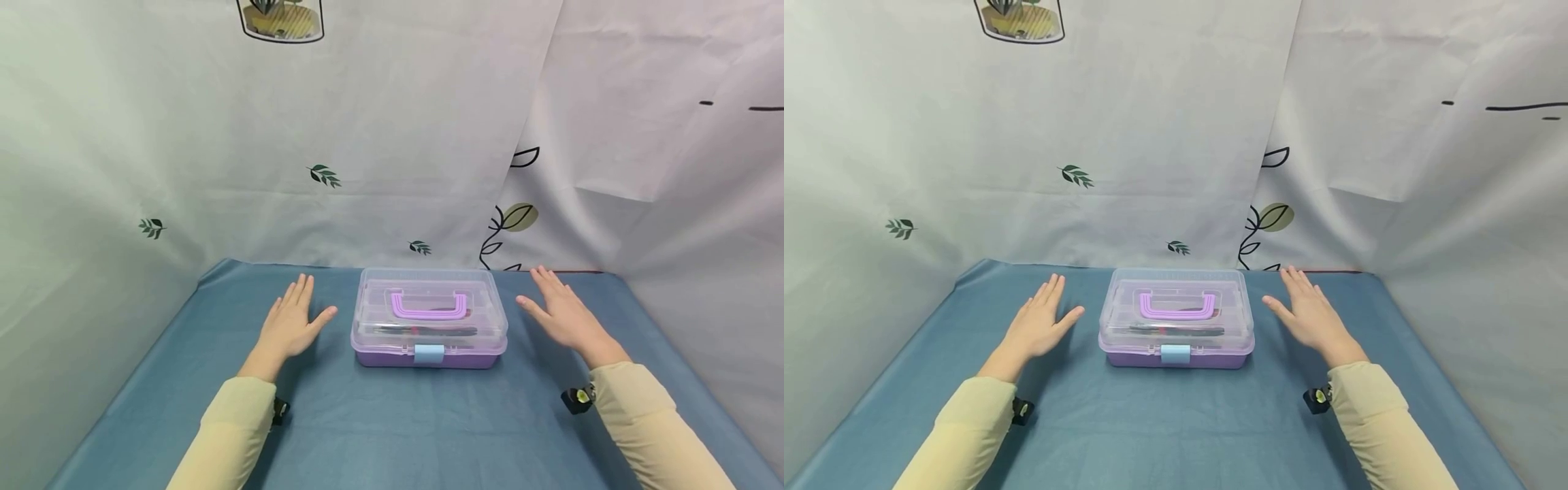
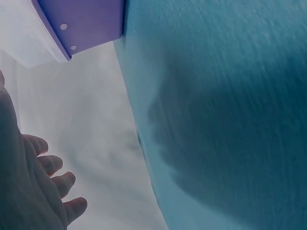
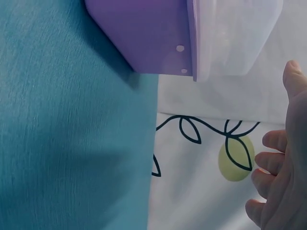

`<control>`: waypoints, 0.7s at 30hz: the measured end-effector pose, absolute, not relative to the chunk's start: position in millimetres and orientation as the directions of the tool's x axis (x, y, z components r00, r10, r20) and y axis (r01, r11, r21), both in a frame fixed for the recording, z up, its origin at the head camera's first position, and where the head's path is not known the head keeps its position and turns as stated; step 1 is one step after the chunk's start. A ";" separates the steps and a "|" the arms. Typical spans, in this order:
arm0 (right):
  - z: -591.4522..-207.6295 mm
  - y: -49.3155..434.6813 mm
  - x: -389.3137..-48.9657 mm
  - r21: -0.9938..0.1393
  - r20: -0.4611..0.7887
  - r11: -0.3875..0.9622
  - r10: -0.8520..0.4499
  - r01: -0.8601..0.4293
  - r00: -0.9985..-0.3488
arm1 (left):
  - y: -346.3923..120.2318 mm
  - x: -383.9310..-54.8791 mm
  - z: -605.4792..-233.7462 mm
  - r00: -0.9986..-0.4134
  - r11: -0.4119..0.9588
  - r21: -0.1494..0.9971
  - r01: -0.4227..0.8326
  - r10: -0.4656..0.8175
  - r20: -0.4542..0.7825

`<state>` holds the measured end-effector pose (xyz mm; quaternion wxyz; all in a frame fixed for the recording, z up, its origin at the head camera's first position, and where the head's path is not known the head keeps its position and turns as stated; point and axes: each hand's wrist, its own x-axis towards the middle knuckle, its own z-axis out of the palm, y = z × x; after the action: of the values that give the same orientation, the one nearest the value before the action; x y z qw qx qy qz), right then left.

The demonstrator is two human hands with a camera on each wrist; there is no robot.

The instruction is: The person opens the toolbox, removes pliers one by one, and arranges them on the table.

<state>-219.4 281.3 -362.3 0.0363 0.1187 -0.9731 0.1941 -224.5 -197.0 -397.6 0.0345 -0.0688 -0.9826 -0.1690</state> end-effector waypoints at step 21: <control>-367.5 272.9 -211.1 -0.435 0.142 0.871 -0.186 -0.230 -0.972 | -178.9 -222.5 -399.2 -0.979 0.873 0.447 0.194 0.147 0.139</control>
<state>-211.1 272.9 -367.5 0.0477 0.1077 -0.9659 0.2305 -222.5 -178.9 -399.2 0.0502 -0.0882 -0.9665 -0.2357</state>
